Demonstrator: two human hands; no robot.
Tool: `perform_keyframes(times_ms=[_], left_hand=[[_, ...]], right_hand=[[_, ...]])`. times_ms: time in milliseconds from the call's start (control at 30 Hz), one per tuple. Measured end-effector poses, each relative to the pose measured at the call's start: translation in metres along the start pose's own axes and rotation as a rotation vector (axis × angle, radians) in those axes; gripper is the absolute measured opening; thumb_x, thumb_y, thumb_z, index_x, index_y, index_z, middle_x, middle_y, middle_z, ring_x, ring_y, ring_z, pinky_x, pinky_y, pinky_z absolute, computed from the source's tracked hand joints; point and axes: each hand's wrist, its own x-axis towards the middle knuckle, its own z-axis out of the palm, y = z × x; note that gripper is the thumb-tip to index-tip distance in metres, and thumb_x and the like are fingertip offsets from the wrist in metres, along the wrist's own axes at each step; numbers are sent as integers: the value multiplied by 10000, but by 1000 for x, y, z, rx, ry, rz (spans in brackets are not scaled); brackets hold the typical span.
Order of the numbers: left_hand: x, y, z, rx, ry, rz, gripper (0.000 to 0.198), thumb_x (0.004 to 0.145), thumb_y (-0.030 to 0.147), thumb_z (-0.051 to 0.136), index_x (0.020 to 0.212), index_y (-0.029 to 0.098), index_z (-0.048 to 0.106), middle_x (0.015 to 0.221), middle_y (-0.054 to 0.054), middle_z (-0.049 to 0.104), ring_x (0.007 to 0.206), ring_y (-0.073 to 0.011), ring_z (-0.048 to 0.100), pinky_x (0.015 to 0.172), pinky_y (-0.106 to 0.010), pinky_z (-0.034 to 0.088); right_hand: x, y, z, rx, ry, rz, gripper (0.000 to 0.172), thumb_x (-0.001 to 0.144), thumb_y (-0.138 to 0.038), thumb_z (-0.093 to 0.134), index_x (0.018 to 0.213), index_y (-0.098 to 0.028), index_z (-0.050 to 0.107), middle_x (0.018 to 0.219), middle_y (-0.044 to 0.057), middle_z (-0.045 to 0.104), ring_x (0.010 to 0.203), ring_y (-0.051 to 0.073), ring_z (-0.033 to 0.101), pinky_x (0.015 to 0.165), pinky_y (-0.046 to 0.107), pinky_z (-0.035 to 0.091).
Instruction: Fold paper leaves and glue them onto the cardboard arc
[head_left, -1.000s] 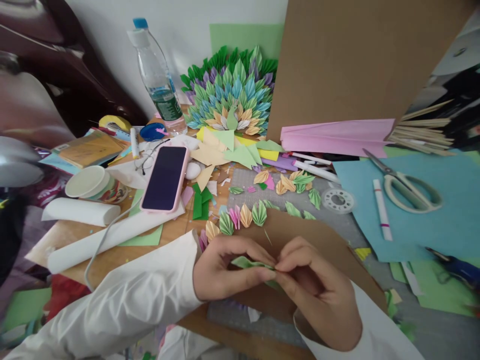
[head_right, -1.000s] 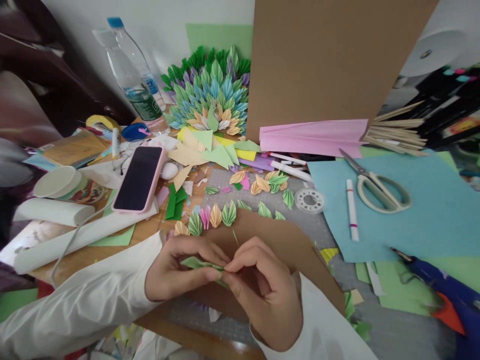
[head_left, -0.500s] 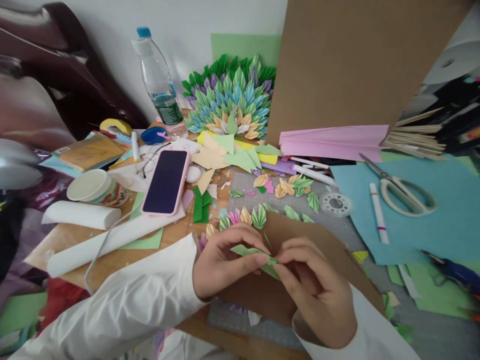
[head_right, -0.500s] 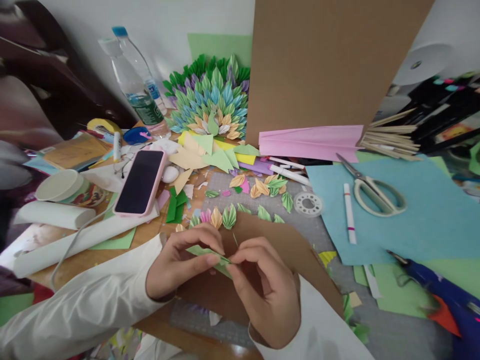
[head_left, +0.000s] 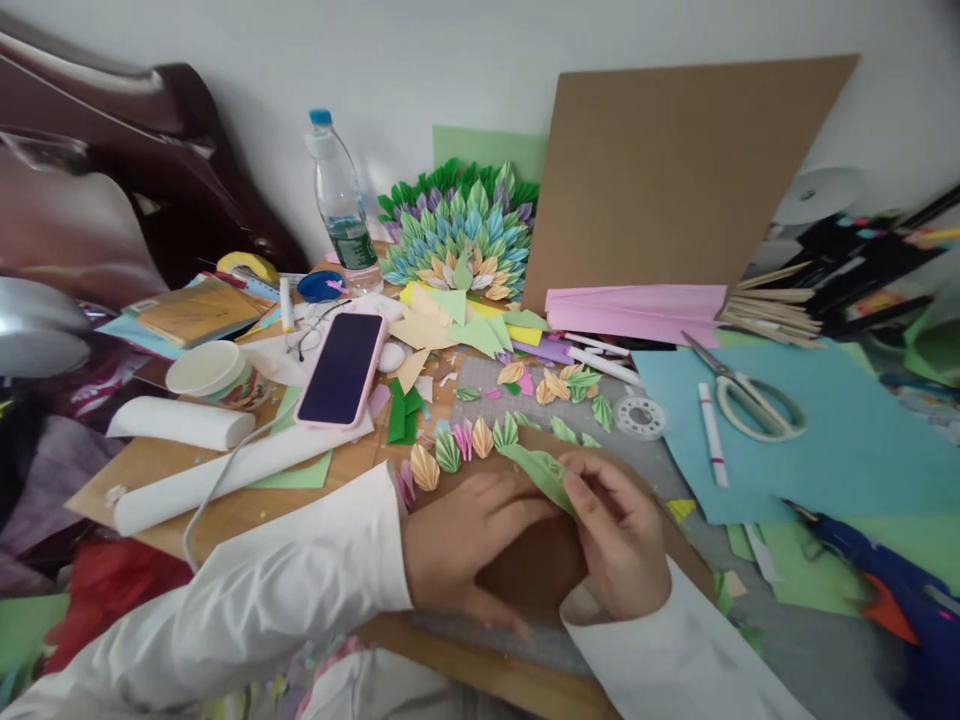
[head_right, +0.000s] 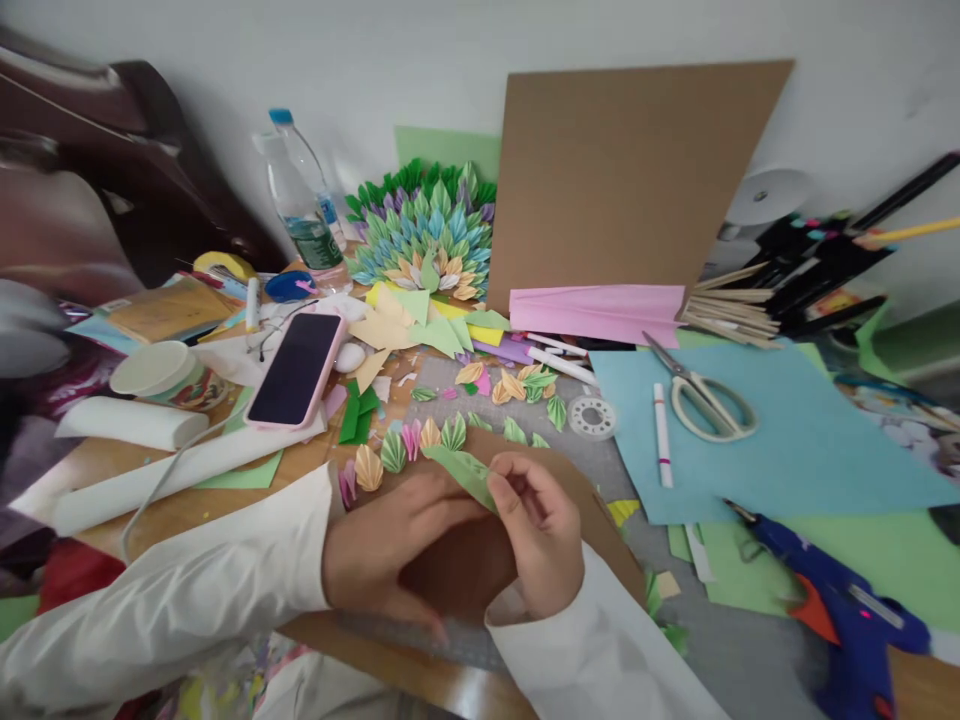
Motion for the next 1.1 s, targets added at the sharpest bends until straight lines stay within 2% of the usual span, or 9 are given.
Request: perform_keyframes(times_ms=[133,267,400,567,667,767,900,1000,1100], left_hand=[[-8,-3,2,370,-196,93,639,846,567,556,1293,114,501,1437,-242,445,1361,-388,355,1139,-591,172],[-15,-2,5,527,-182,76,477,910,462,519,1257,136,537,1424,-182,489,1341,-353,402,1134,-552,231],[-14,-6,5,569,-161,28,495,889,446,568,1289,157,526,1407,-164,513,1327,-359,423,1117,-557,274],[-9,-2,-14,237,-98,-45,479,825,404,662,1228,162,573,1345,-186,557,1276,-368,478,1094,-552,321],[-4,2,-31,-52,138,-200,468,777,407,718,1148,156,585,1142,-157,647,1069,-293,610,960,-454,472],[5,-3,-40,-136,327,-284,438,846,410,650,1173,156,506,1021,-112,639,914,-209,643,838,-375,531],[17,-19,-33,-284,403,-260,535,825,367,690,1257,179,437,1058,-102,617,893,-181,663,777,-316,556],[19,-25,-23,-362,394,-223,373,805,351,713,1090,145,588,1043,-113,642,940,-202,658,786,-302,564],[14,-25,-18,-422,402,-230,252,870,348,637,944,108,656,919,-110,677,794,-169,674,727,-279,575]], right_hand=[[1,8,0,15,43,-14,207,850,-389,670,898,-188,661,888,61,667,851,202,628,768,337,523],[2,9,4,-1,54,-46,238,832,-407,679,885,-175,679,846,65,685,807,211,645,742,347,538],[7,-1,8,-56,33,-125,269,810,-432,683,827,-163,687,792,67,699,745,220,659,691,340,554],[16,-24,9,-168,-42,-284,221,826,-385,656,767,-173,661,736,50,682,688,199,644,634,299,549],[23,-31,8,-251,-78,-390,171,839,-332,640,754,-184,641,745,44,659,708,193,627,623,284,529],[32,-32,8,-335,-82,-491,146,867,-299,605,767,-194,625,769,44,627,740,193,602,650,297,507],[38,-26,10,-439,-83,-601,135,905,-249,557,790,-206,614,803,50,606,783,202,588,702,329,492],[36,-21,11,-507,-111,-659,136,901,-215,557,792,-212,639,806,51,614,795,210,594,720,343,487],[31,-18,10,-553,-143,-689,122,891,-179,565,820,-217,656,807,49,624,785,207,597,710,342,485]])
